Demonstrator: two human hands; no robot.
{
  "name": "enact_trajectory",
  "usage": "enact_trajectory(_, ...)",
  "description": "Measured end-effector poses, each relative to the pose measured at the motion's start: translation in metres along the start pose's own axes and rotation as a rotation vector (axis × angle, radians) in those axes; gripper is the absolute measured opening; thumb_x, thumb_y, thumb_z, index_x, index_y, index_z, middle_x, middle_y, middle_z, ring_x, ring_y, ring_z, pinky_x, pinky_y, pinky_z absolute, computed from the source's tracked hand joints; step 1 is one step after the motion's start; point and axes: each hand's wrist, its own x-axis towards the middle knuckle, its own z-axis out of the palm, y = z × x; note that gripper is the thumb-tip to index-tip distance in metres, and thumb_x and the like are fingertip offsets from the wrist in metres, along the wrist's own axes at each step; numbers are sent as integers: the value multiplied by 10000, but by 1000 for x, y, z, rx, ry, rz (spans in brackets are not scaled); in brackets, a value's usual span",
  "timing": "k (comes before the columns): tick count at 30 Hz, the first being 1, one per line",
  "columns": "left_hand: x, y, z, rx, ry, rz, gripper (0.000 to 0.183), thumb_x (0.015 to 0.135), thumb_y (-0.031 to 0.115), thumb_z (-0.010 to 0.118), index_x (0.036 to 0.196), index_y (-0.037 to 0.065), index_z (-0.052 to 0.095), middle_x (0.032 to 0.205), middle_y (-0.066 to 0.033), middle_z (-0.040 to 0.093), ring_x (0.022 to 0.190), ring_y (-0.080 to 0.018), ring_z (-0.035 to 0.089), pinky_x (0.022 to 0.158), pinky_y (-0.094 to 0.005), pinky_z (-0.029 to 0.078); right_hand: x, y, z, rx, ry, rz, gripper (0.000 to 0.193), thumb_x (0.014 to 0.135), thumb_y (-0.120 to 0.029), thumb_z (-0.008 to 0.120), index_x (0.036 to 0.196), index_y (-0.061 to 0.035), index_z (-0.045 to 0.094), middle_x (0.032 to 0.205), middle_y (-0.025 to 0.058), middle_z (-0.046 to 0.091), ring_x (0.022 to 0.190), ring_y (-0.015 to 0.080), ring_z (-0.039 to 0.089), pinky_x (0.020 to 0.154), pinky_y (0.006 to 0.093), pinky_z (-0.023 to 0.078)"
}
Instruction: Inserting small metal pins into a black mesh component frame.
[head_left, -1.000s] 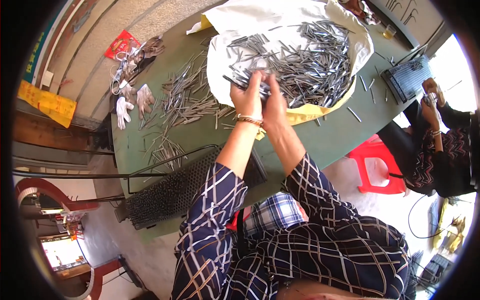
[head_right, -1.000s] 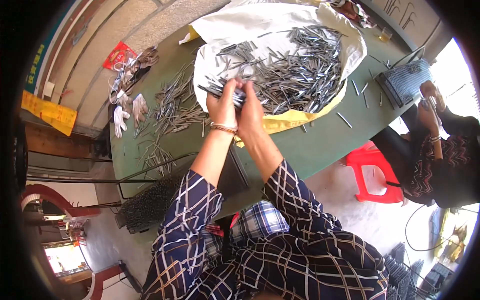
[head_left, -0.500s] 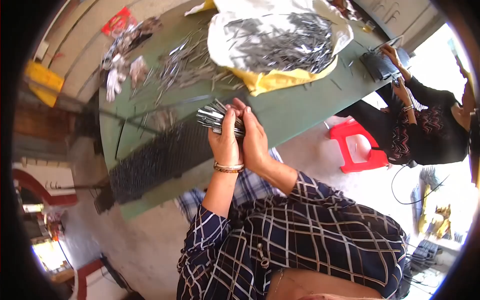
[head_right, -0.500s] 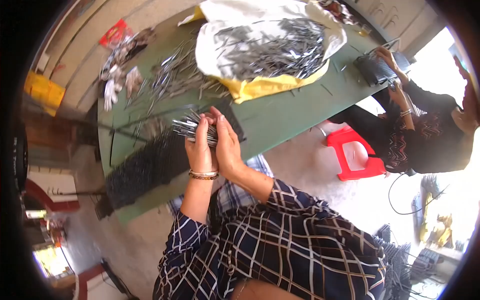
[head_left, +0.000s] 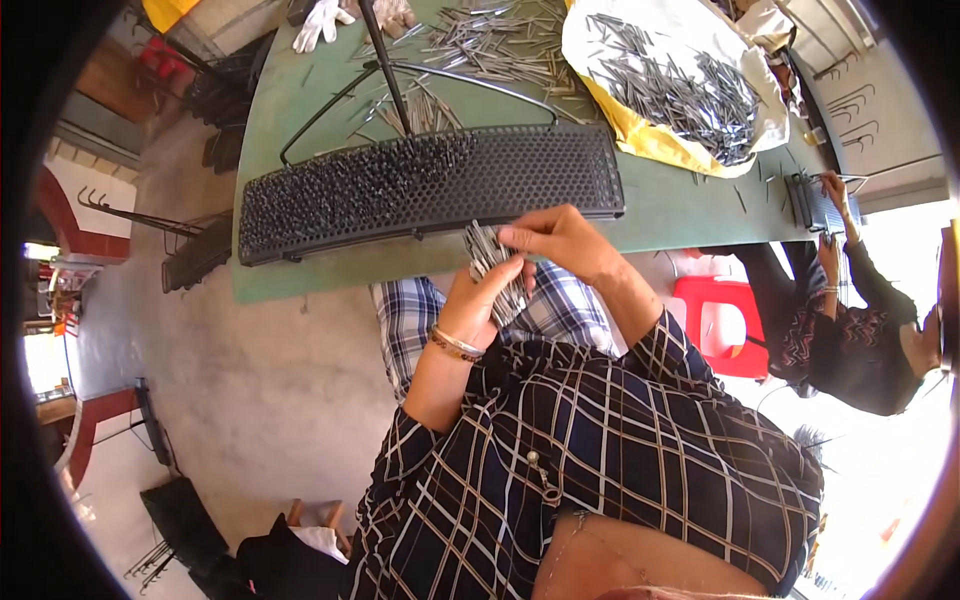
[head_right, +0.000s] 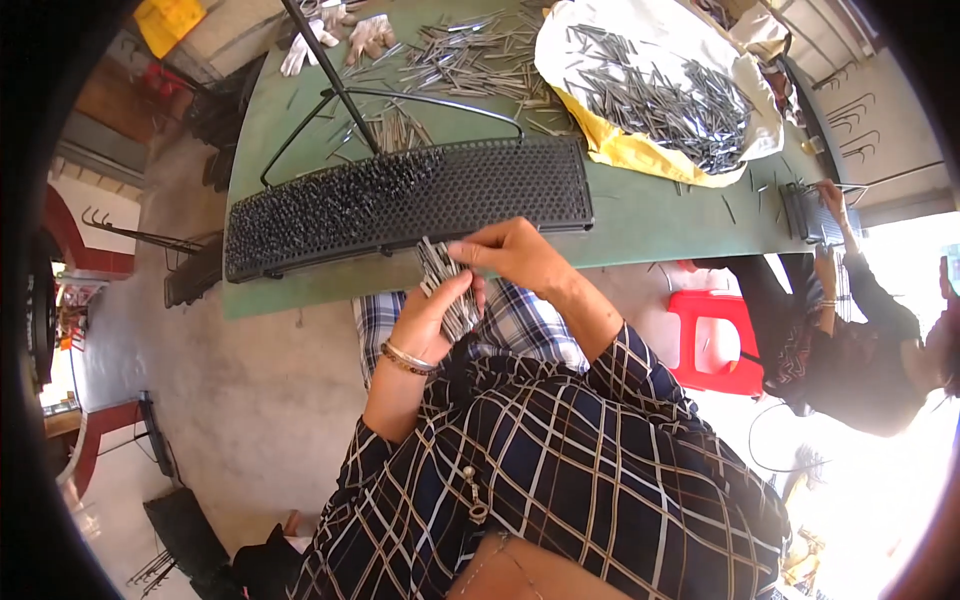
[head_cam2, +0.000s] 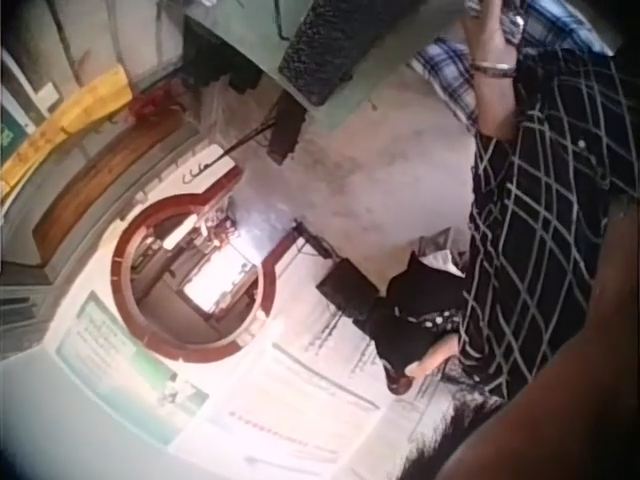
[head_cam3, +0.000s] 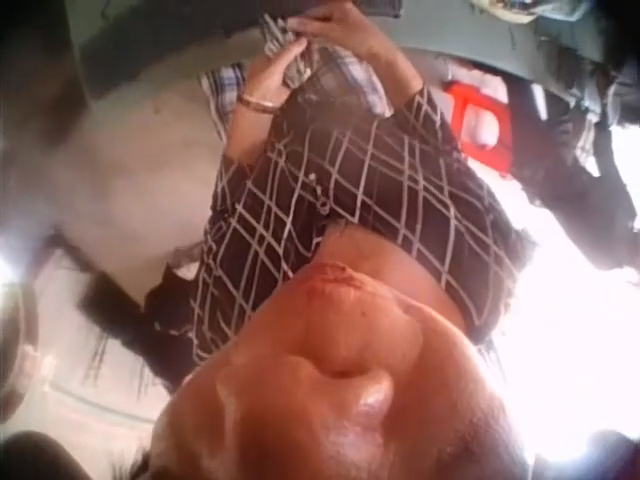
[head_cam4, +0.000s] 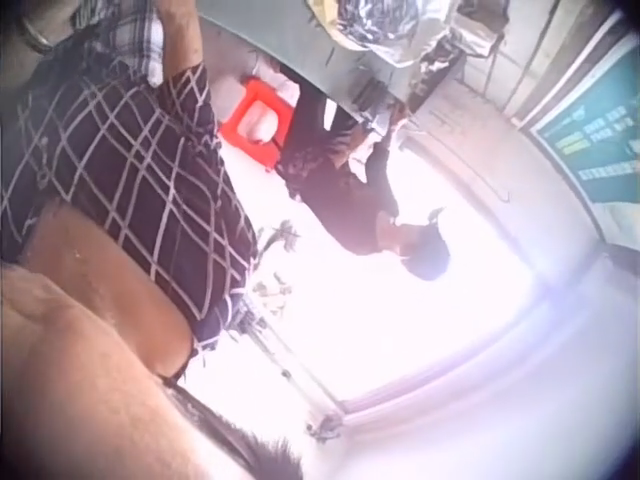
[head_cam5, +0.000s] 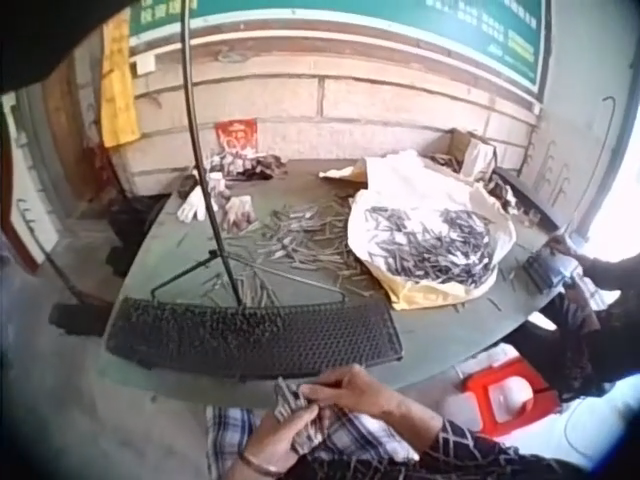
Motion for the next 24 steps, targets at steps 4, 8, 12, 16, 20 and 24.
enact_trajectory(4,6,-3,-2,59,50,26,170,871,141,620,992,25,597,871,-69,647,760,-143,615,632,-267,495,7,5,-4,27,-17,19,240,824,-179,692,897,49,700,680,58,642,599,92,568,604,249,459)
enact_trajectory(8,17,-4,-4,47,85,12,171,869,146,625,990,28,600,872,-71,650,757,-140,614,635,-267,496,14,0,-13,1,-15,18,226,817,-184,699,897,27,707,668,41,631,598,86,561,566,242,449)
enact_trajectory(12,28,-5,-8,27,77,14,171,869,156,631,983,32,603,862,-61,644,742,-139,610,635,-272,496,25,7,-22,-3,56,15,234,824,-213,699,902,7,705,684,39,644,616,79,566,562,219,424)
enact_trajectory(16,37,-2,-13,23,178,-16,186,858,170,652,981,37,606,860,-61,642,709,-143,627,584,-270,515,34,2,-27,-16,95,18,234,827,-213,698,902,9,702,720,30,646,630,73,559,574,212,442)
enact_trajectory(20,46,1,-11,-20,244,-5,189,840,174,672,959,42,609,828,-63,648,671,-141,638,532,-267,531,48,-8,-37,-52,199,-106,247,835,-197,683,932,30,684,713,34,647,640,64,567,581,201,459)
enact_trajectory(24,47,6,-5,4,260,-18,169,840,176,669,917,36,612,797,-63,648,650,-138,632,522,-266,523,71,-27,-48,-195,390,-389,259,848,-191,668,945,49,669,744,63,668,654,74,568,596,228,460)
